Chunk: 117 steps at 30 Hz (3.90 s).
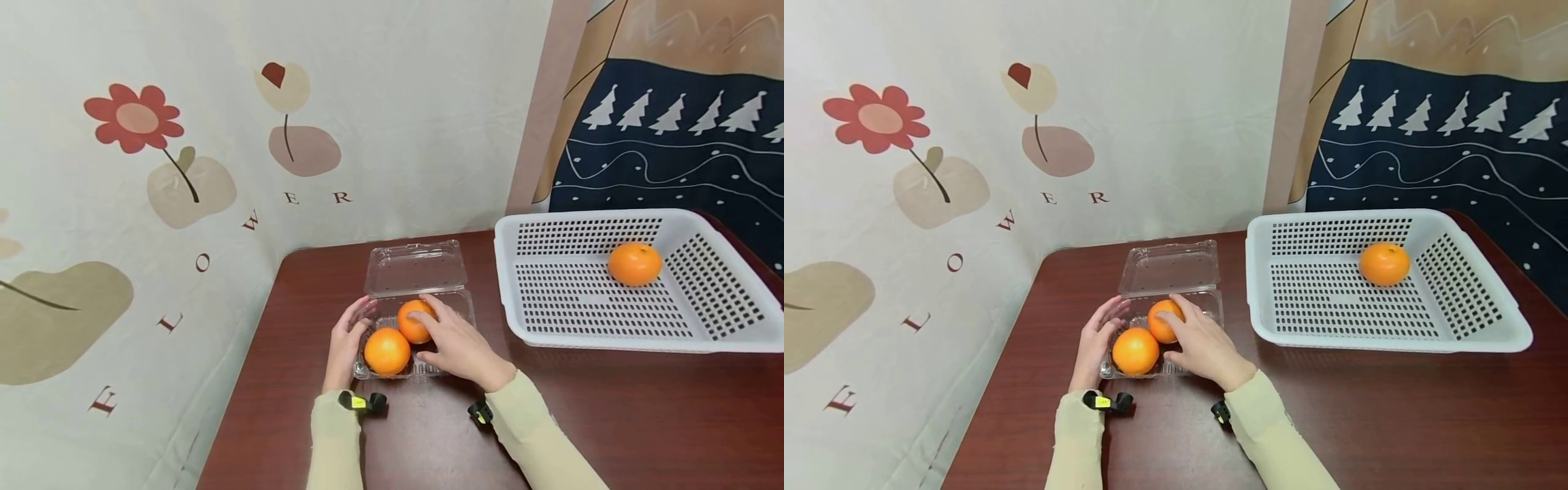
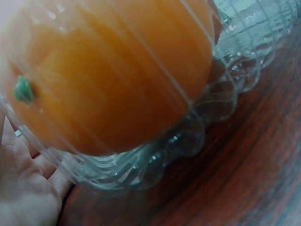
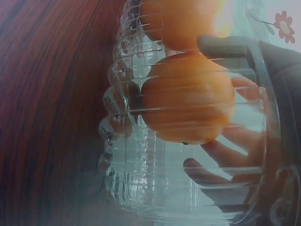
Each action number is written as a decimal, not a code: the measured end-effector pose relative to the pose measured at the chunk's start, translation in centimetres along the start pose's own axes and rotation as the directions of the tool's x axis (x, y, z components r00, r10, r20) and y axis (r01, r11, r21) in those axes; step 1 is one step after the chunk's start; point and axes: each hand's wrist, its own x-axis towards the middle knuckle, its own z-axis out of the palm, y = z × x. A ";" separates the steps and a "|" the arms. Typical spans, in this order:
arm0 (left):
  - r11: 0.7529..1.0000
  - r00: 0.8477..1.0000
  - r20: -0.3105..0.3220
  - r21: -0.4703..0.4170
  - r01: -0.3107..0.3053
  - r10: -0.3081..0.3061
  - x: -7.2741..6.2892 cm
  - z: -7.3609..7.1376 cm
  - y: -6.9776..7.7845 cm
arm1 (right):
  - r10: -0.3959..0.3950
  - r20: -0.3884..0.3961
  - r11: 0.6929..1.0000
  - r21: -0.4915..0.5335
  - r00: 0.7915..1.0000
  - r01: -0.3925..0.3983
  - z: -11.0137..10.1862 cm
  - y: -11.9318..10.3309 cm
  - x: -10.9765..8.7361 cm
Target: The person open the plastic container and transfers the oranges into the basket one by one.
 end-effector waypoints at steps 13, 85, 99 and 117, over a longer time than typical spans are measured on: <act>1.000 1.000 0.000 -0.014 -0.005 0.005 -0.1 0.1 0.2 | 0.008 -0.018 0.997 0.077 1.000 -0.007 0.1 0.3 -0.2; 1.000 1.000 -0.004 0.022 0.010 -0.010 -0.1 0.2 0.5 | 0.196 -0.018 0.977 -0.080 0.980 -0.197 0.7 -0.1 0.0; 1.000 1.000 -0.013 0.016 0.017 -0.017 -0.2 0.2 0.5 | 0.234 -0.033 0.968 -0.081 0.972 -0.236 0.6 -0.4 0.0; 1.000 1.000 0.012 0.016 0.004 -0.004 -0.4 0.2 0.2 | 0.206 -0.032 0.976 -0.064 0.978 -0.208 0.7 -0.2 -0.3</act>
